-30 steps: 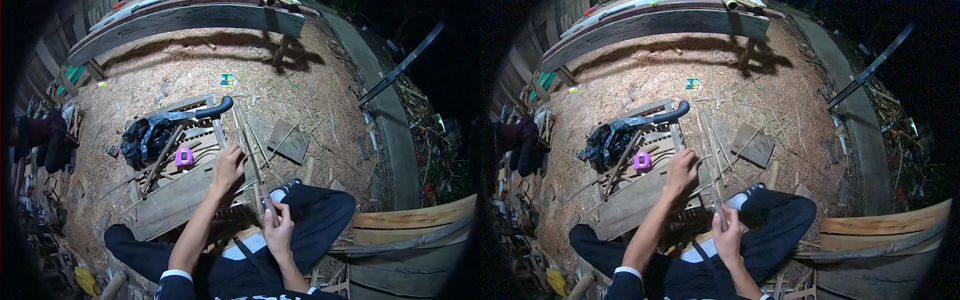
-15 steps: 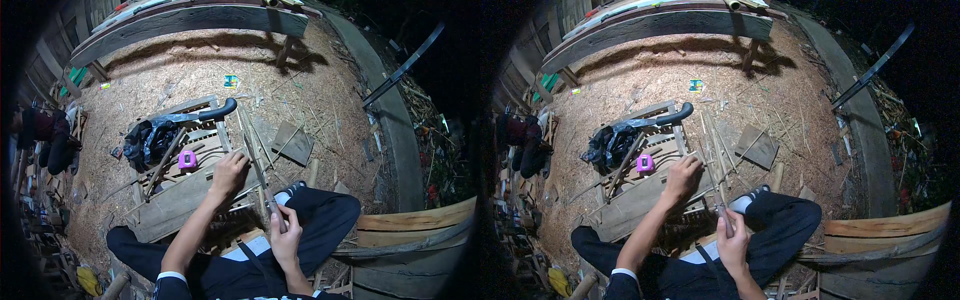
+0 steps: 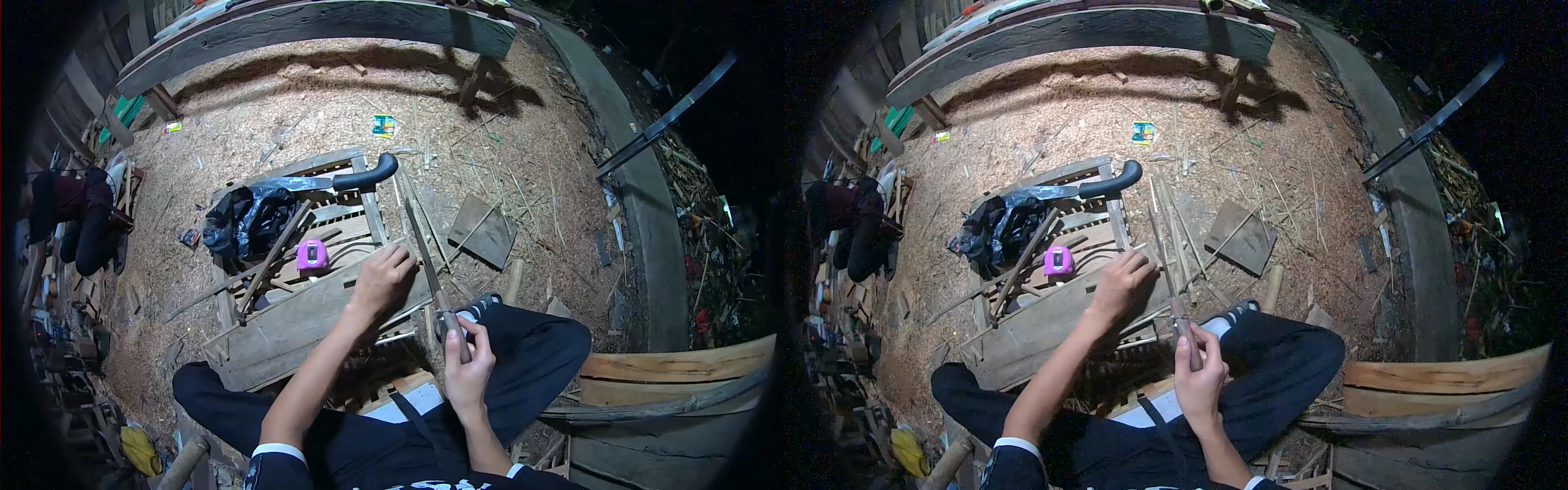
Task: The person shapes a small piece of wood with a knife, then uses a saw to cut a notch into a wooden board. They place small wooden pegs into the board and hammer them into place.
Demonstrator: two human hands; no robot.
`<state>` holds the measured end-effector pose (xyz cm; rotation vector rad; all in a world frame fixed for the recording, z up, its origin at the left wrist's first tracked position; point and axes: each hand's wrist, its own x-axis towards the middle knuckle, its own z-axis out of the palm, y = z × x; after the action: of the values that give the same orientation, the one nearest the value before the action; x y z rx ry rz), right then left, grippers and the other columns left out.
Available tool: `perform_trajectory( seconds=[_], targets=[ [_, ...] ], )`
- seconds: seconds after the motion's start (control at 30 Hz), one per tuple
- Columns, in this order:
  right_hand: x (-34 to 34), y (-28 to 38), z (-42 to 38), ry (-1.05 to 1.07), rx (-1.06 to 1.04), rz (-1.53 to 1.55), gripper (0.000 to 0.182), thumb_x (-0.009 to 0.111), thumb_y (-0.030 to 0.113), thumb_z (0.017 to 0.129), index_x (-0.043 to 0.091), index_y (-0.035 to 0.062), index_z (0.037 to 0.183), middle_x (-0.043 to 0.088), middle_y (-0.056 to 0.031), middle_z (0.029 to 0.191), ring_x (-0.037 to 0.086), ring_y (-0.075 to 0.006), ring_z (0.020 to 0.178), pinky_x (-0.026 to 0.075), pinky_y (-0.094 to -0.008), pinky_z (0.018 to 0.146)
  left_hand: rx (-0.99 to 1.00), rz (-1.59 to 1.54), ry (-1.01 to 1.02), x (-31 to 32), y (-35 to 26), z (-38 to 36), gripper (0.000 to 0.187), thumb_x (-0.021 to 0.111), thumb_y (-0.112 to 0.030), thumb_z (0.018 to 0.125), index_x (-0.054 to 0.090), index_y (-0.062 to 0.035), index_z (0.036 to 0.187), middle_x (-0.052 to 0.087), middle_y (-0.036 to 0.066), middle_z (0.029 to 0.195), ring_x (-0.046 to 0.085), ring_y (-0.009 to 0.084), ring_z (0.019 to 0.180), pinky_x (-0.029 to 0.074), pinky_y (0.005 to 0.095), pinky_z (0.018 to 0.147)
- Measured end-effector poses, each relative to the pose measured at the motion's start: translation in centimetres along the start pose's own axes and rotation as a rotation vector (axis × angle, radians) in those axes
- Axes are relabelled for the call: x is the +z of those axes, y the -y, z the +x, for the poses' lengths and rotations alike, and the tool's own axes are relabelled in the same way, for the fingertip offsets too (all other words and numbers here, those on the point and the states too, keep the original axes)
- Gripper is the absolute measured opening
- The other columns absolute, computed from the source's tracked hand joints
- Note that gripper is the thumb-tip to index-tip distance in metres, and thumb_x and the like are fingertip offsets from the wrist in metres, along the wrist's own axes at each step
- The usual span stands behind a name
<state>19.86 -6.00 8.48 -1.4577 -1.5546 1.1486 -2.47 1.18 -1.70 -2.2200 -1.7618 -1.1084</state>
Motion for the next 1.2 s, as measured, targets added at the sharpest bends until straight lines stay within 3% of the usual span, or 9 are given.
perform_trajectory(
  seconds=[0.3, 0.37, 0.87, 1.03, 1.1, 1.2],
  targets=[
    [-0.3, -0.5, 0.2, 0.024, -0.005, -0.042, 0.029, 0.066, 0.016, 0.105, 0.063, -0.004, 0.126, 0.077, -0.0169, 0.094, 0.074, -0.0149, 0.084, 0.057, -0.032, 0.071, -0.073, -0.137, 0.017, 0.0, -0.3, 0.3, 0.015, 0.075, -0.008, 0.088, 0.069, -0.0008, 0.099, 0.061, 0.014, 0.093, 0.061, 0.0344, 0.092, 0.052, 0.0445, 0.078],
    [0.1, -0.6, 0.2, -0.009, -0.086, -0.075, 0.029, 0.066, 0.015, 0.105, 0.064, -0.0047, 0.125, 0.077, -0.0177, 0.096, 0.075, -0.0152, 0.085, 0.057, -0.032, 0.071, -0.068, -0.137, 0.013, 0.4, -0.1, 0.2, 0.015, 0.075, -0.008, 0.088, 0.069, -0.0009, 0.1, 0.061, 0.014, 0.093, 0.061, 0.0345, 0.093, 0.052, 0.0445, 0.078],
    [-2.3, 0.5, -2.2, 0.005, 0.045, -0.049, 0.029, 0.068, 0.014, 0.103, 0.065, -0.0061, 0.124, 0.078, -0.0201, 0.1, 0.077, -0.0195, 0.088, 0.059, -0.0334, 0.075, -0.09, -0.181, 0.022, 0.2, 0.0, 0.3, 0.014, 0.072, -0.006, 0.089, 0.071, -0.0003, 0.102, 0.062, 0.014, 0.095, 0.06, 0.0345, 0.091, 0.052, 0.0449, 0.079],
    [-2.4, 2.2, -2.0, -0.001, -0.066, -0.155, 0.026, 0.068, 0.012, 0.103, 0.066, -0.0058, 0.122, 0.079, -0.0196, 0.101, 0.077, -0.0191, 0.091, 0.059, -0.0334, 0.076, -0.106, -0.179, 0.012, 0.0, -0.2, 0.4, 0.015, 0.073, -0.006, 0.088, 0.071, -0.0008, 0.102, 0.063, 0.013, 0.094, 0.06, 0.0338, 0.092, 0.052, 0.0442, 0.078],
    [-3.0, 2.9, -2.2, 0.029, 0.019, -0.071, 0.025, 0.067, 0.011, 0.105, 0.067, -0.0071, 0.122, 0.072, -0.007, 0.097, 0.062, -0.0055, 0.081, 0.051, -0.0236, 0.067, -0.121, -0.192, 0.009, -0.2, -0.4, 0.4, 0.014, 0.074, -0.006, 0.088, 0.072, -0.0007, 0.101, 0.063, 0.013, 0.094, 0.06, 0.0337, 0.092, 0.053, 0.0439, 0.078],
    [-3.3, 2.9, -2.3, 0.007, -0.013, -0.104, 0.026, 0.067, 0.01, 0.105, 0.066, -0.0077, 0.123, 0.074, -0.0104, 0.102, 0.065, -0.0076, 0.09, 0.054, -0.0242, 0.075, -0.148, -0.218, 0.027, -0.3, -0.3, 0.4, 0.018, 0.074, -0.005, 0.086, 0.071, -0.0004, 0.103, 0.064, 0.013, 0.099, 0.061, 0.0342, 0.097, 0.053, 0.0438, 0.083]
  ],
)
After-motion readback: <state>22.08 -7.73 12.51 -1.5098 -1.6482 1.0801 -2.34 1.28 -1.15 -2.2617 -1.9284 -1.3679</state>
